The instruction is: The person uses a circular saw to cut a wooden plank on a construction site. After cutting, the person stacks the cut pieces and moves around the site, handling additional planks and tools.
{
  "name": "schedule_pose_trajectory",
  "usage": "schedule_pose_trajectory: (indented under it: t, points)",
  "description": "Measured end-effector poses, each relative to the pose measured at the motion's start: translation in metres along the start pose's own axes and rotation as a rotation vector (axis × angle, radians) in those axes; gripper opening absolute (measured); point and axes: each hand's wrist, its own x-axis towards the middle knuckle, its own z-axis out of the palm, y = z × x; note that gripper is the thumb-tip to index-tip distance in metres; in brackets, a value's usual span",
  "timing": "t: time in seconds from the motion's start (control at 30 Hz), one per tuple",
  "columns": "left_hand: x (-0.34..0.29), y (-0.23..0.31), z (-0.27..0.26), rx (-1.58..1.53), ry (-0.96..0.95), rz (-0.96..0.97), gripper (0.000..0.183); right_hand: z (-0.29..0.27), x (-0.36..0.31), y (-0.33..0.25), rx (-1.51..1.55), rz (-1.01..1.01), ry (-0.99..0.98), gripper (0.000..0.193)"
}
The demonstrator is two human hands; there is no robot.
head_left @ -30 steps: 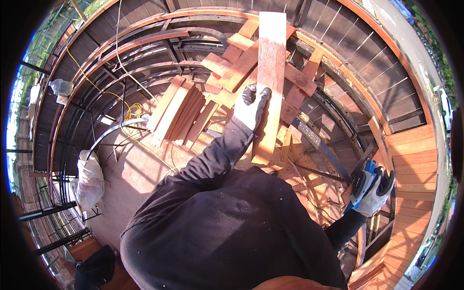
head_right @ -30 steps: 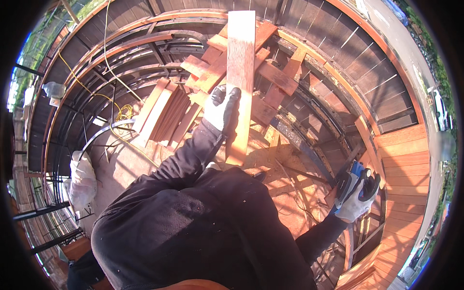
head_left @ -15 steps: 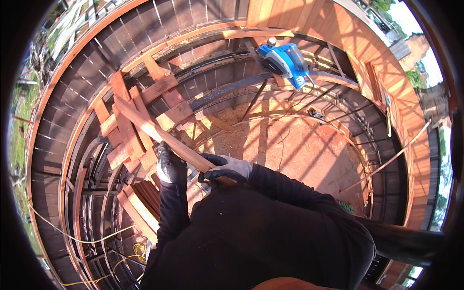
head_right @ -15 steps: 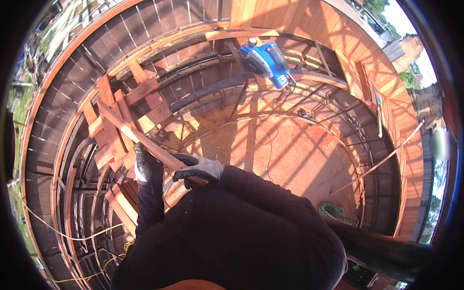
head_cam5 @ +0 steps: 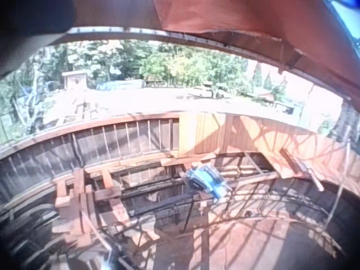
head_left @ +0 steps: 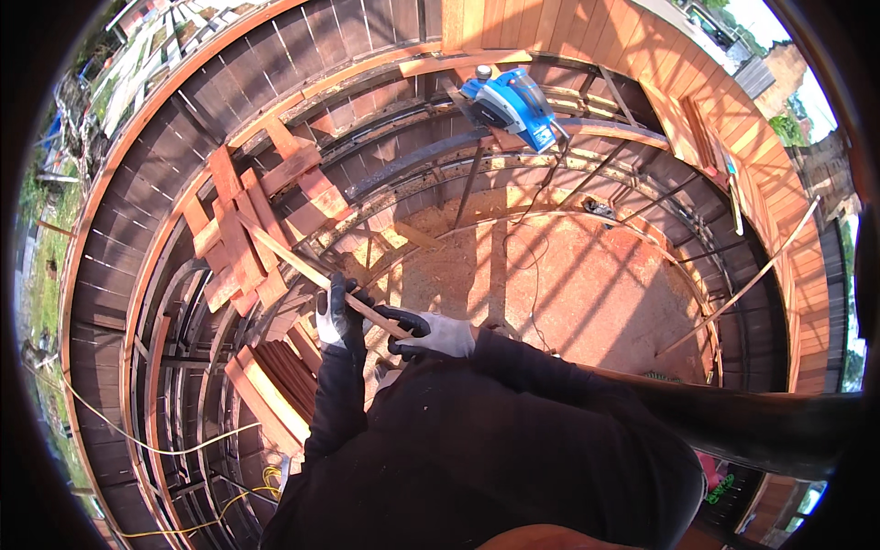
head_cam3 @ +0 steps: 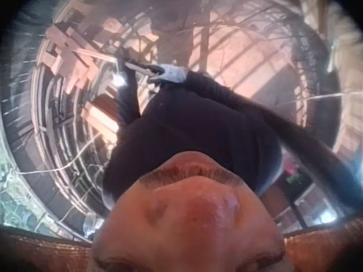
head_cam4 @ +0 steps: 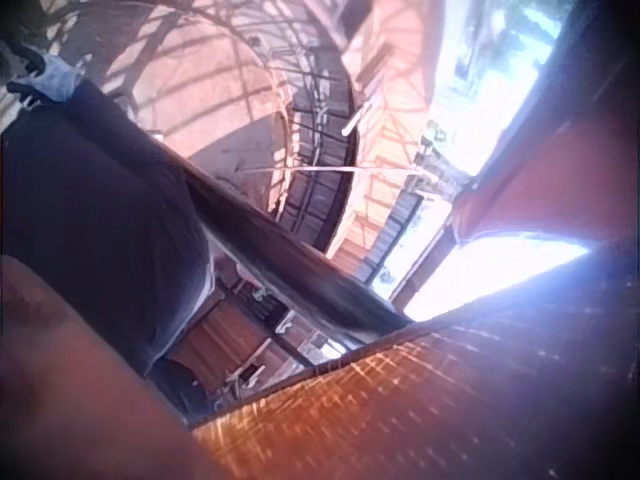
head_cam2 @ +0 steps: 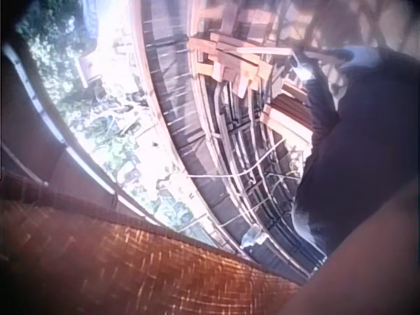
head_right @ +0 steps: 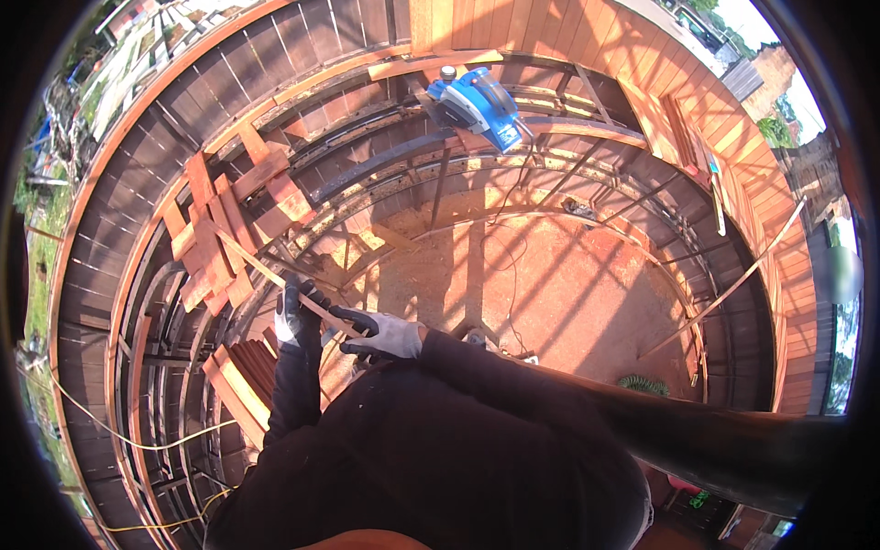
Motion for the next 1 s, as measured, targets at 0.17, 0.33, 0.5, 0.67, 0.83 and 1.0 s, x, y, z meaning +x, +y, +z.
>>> schedule_pose_trajectory:
  t: [0.17, 0.33, 0.5, 0.67, 0.83, 1.0]
  points:
    - [-0.01, 0.005, -0.009, 0.12, 0.048, -0.039, 0.039, 0.032, -0.014, -0.027, 0.169, 0.197, 0.06, 0.072]
    - [-0.044, 0.032, -0.019, 0.26, -0.094, -0.165, 0.037, 0.083, -0.031, -0.041, 0.175, 0.118, 0.163, 0.064]
    - [-0.062, 0.047, -0.043, 0.205, -0.093, -0.219, 0.042, 0.109, -0.034, -0.016, -0.51, -0.306, 0.1, 0.052]
    - [-0.066, 0.058, -0.067, 0.135, -0.166, -0.272, 0.04, 0.147, -0.037, -0.012, -0.17, 0.043, 0.147, 0.049]
    - [-0.076, 0.067, -0.084, 0.111, -0.241, -0.318, 0.039, 0.18, -0.044, -0.017, -0.262, 0.147, 0.218, 0.044]
    - [-0.086, 0.068, -0.097, 0.133, -0.305, -0.311, 0.042, 0.206, -0.043, -0.038, -0.189, 0.268, 0.269, 0.041]
